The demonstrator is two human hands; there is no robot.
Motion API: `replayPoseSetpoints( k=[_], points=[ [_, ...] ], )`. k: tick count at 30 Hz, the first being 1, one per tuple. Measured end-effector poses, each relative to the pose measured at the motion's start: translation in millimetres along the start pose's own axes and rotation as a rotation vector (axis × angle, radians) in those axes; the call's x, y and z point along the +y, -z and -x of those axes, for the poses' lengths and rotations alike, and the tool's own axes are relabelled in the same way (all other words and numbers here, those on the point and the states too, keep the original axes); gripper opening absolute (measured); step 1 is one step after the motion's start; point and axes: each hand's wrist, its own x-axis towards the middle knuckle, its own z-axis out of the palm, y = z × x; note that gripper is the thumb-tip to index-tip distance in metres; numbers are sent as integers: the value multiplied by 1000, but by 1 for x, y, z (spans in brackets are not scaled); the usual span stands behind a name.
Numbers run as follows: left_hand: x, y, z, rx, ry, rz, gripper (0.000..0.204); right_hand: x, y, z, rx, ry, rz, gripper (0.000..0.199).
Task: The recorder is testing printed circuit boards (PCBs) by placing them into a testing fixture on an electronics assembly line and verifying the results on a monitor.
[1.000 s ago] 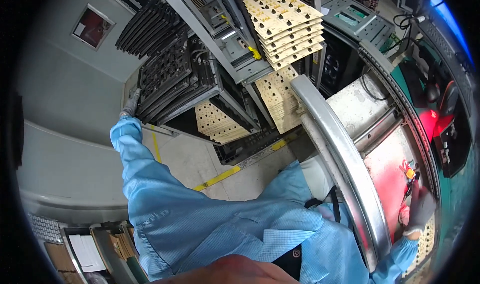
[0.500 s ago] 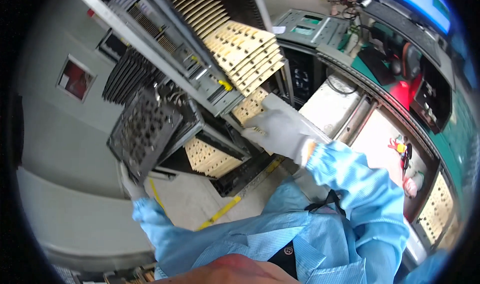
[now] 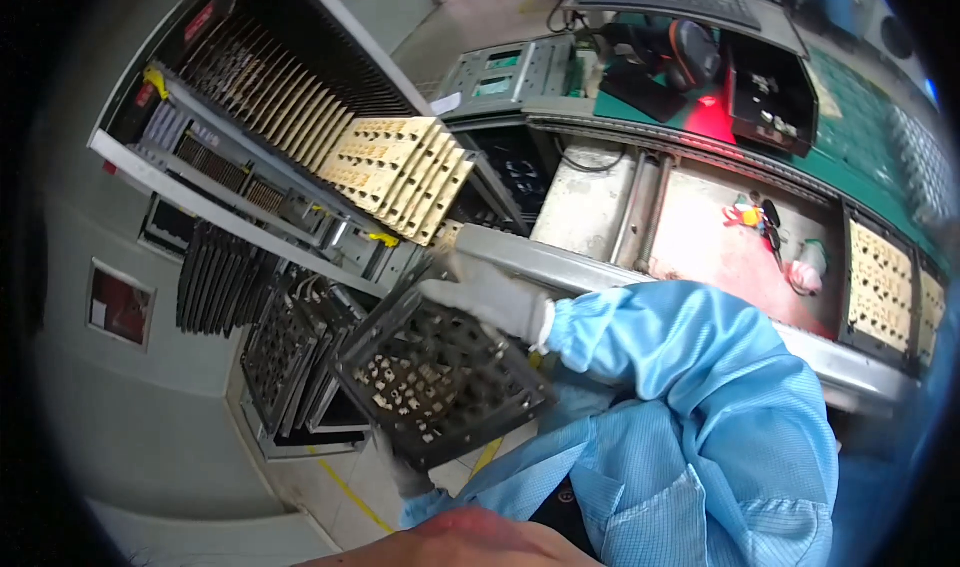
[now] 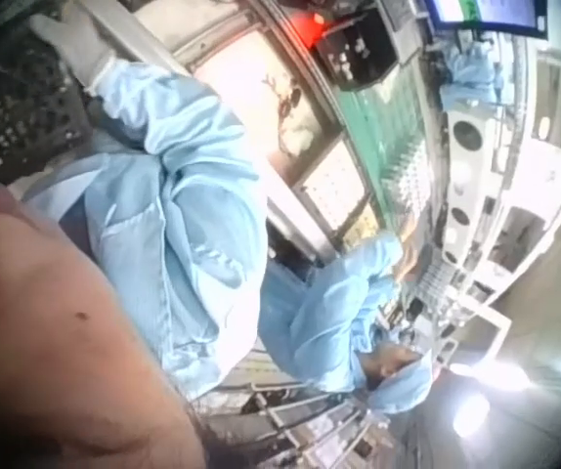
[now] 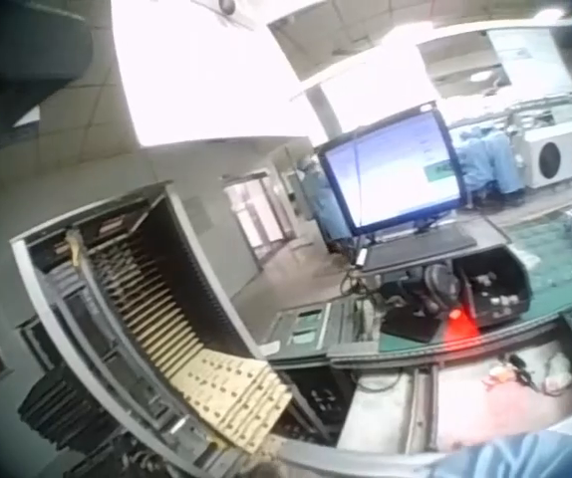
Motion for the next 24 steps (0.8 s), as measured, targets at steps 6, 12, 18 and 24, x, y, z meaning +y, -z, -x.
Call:
replayPoseSetpoints(
  k=[6, 12, 18, 24],
  points=[
    [25, -115, -69, -300, -67, -413, 34, -31, 95, 62, 431, -142, 821, 76],
    [31, -252, -111, -658, 138, -411, 41, -61, 187, 118, 706, -117, -173, 51],
    [-25, -330, -157, -884, 306, -377, 40, -37, 274, 158, 844, -39, -281, 43],
    [-67, -374, -163, -875, 429, -355, 37, -36, 322, 172, 1006, -210, -109, 41]
  ],
)
